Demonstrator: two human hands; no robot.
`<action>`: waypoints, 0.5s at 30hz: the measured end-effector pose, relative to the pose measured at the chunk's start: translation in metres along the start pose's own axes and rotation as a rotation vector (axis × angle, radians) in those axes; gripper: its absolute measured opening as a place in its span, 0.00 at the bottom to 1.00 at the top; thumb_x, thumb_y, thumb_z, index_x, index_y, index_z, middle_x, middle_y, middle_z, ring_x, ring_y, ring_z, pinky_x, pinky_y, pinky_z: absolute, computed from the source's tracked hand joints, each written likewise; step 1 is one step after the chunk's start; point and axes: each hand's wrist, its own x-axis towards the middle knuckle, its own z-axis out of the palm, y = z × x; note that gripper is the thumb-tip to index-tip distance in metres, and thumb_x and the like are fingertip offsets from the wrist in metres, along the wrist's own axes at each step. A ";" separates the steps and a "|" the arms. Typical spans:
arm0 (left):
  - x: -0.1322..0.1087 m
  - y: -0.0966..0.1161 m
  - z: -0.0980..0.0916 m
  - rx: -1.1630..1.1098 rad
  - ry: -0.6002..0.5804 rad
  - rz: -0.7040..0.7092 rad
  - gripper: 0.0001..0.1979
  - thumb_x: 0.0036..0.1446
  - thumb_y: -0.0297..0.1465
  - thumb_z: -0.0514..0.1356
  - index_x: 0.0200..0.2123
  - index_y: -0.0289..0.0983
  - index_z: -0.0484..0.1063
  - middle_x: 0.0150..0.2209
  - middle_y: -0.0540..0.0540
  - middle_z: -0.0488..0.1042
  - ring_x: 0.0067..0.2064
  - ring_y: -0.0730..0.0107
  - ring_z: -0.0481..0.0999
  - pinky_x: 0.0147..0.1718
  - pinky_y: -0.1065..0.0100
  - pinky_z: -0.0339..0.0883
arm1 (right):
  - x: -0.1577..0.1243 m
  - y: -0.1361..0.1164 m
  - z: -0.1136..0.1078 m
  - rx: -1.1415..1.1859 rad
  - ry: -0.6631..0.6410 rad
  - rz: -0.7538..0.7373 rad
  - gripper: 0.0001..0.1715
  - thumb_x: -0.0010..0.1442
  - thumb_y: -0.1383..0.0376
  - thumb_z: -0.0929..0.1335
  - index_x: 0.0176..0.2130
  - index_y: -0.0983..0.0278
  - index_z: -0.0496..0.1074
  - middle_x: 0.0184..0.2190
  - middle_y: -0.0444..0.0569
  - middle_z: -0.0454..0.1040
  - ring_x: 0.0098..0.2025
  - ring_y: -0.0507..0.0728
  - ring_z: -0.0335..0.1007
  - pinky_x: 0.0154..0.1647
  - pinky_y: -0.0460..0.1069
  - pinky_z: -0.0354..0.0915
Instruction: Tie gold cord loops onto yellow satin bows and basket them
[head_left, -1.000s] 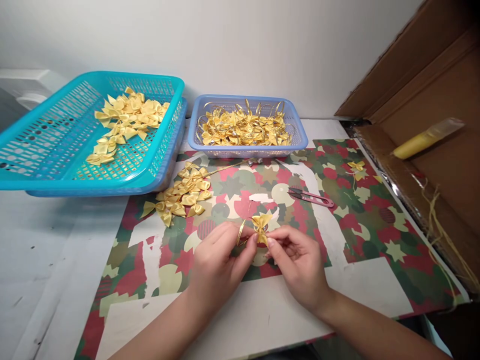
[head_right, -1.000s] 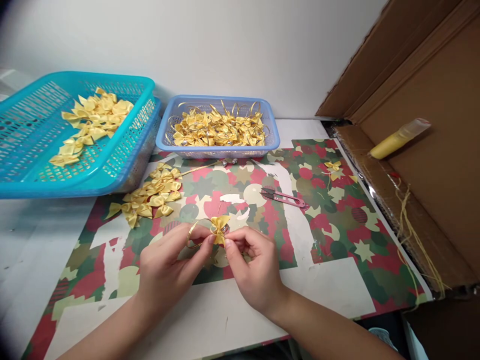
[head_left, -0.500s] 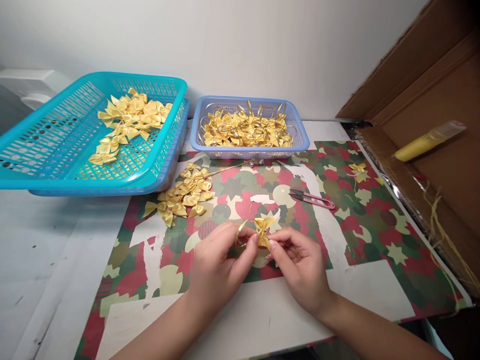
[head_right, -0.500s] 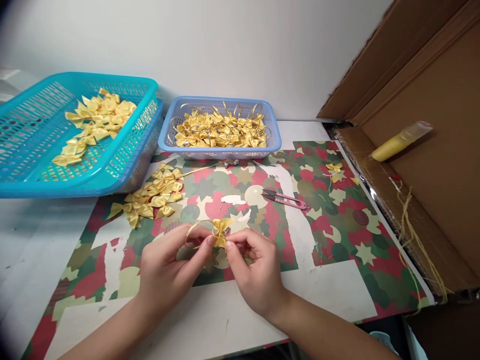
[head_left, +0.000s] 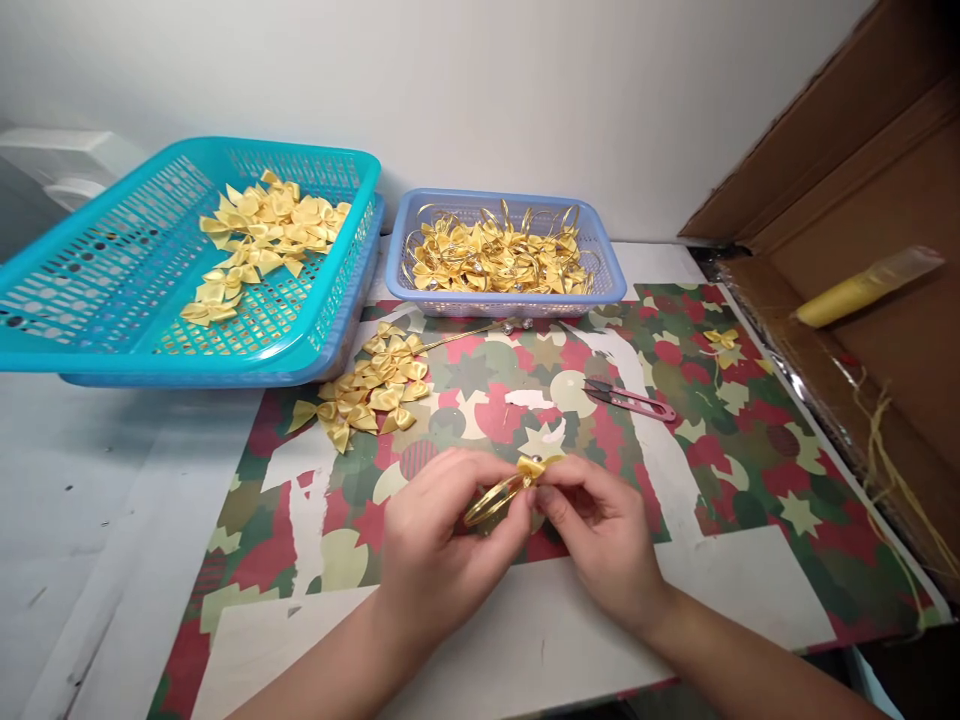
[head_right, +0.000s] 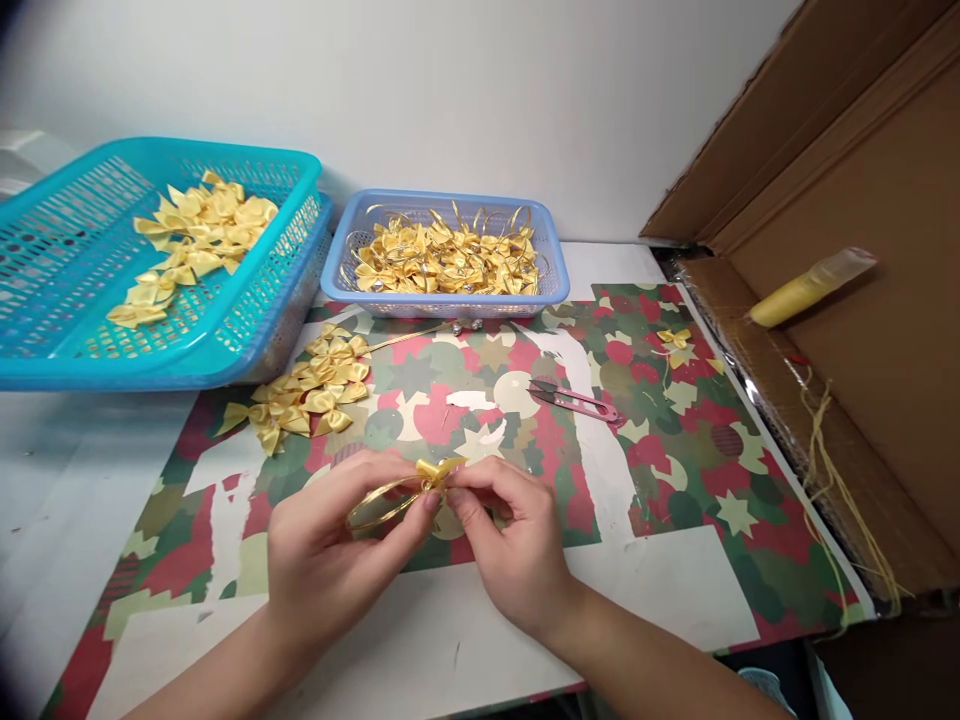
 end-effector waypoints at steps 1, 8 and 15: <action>0.000 0.000 0.000 -0.003 0.004 0.012 0.07 0.50 0.21 0.64 0.33 0.37 0.72 0.27 0.51 0.76 0.29 0.75 0.74 0.29 0.73 0.67 | 0.000 0.000 0.000 0.022 0.000 0.011 0.07 0.60 0.71 0.68 0.33 0.60 0.75 0.28 0.44 0.75 0.31 0.51 0.71 0.29 0.45 0.68; 0.000 0.002 -0.001 0.007 0.035 0.052 0.07 0.51 0.21 0.64 0.32 0.37 0.73 0.28 0.50 0.78 0.31 0.72 0.75 0.31 0.70 0.69 | 0.000 0.002 0.000 0.048 -0.018 0.045 0.07 0.61 0.69 0.68 0.34 0.59 0.76 0.30 0.45 0.76 0.31 0.51 0.72 0.31 0.44 0.69; 0.000 0.002 -0.001 -0.006 0.046 0.053 0.08 0.51 0.20 0.63 0.33 0.37 0.73 0.27 0.50 0.77 0.30 0.72 0.74 0.31 0.70 0.68 | -0.001 0.004 0.001 0.024 -0.016 0.050 0.06 0.61 0.69 0.68 0.35 0.59 0.76 0.29 0.44 0.75 0.31 0.51 0.72 0.30 0.44 0.70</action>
